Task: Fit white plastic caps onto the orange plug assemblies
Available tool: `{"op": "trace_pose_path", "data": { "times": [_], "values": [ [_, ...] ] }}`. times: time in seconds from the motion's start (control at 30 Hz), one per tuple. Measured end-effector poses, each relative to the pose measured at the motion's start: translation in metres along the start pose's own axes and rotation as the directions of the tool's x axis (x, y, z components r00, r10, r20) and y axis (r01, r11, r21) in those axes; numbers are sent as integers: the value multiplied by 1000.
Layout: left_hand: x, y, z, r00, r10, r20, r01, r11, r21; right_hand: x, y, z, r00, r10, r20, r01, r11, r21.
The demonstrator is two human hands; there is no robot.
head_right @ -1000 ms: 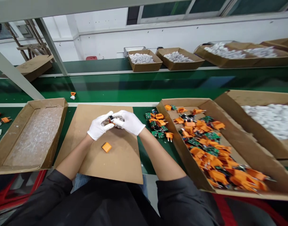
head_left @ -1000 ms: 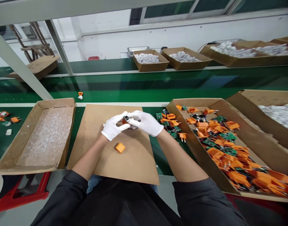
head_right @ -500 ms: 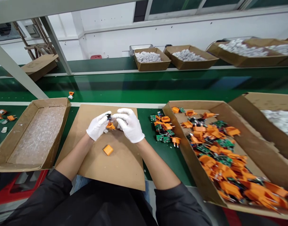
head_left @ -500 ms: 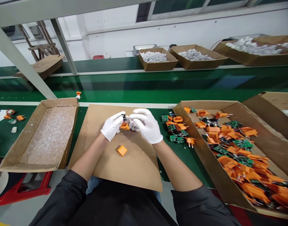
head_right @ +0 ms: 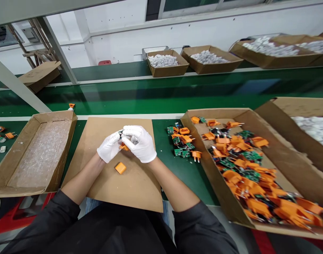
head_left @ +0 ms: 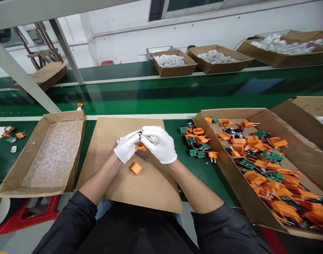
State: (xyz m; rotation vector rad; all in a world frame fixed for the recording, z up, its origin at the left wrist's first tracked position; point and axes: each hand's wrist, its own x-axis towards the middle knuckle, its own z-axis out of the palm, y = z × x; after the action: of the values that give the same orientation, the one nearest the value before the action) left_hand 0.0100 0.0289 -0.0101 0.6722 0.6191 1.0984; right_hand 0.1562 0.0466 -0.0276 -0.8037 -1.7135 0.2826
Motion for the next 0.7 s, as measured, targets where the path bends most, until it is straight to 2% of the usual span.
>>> {"op": "trace_pose_path", "data": {
  "times": [0.23, 0.33, 0.43, 0.5, 0.63, 0.7],
  "values": [
    [4, -4, -5, 998, 29, -58, -29, 1000, 12, -2, 0, 2, 981, 180, 67, -189, 968, 165],
    [5, -8, -8, 994, 73, -77, -65, 993, 93, -4, 1, 8, 964, 251, 86, -263, 945, 196],
    [6, -9, -10, 990, 113, -89, -93, 975, 201, -6, 2, 10, 957, 287, 48, -291, 935, 201],
    [7, -9, -11, 987, 129, -98, -104, 968, 226, -5, 2, 8, 964, 261, 58, -267, 941, 208],
    [7, -5, -13, 984, 149, -99, -135, 982, 133, 1, 5, -3, 984, 107, 141, -143, 952, 271],
    [6, -3, -13, 982, 162, -99, -151, 982, 110, 3, 6, -7, 991, 48, 124, -75, 972, 221]
  ]
}}
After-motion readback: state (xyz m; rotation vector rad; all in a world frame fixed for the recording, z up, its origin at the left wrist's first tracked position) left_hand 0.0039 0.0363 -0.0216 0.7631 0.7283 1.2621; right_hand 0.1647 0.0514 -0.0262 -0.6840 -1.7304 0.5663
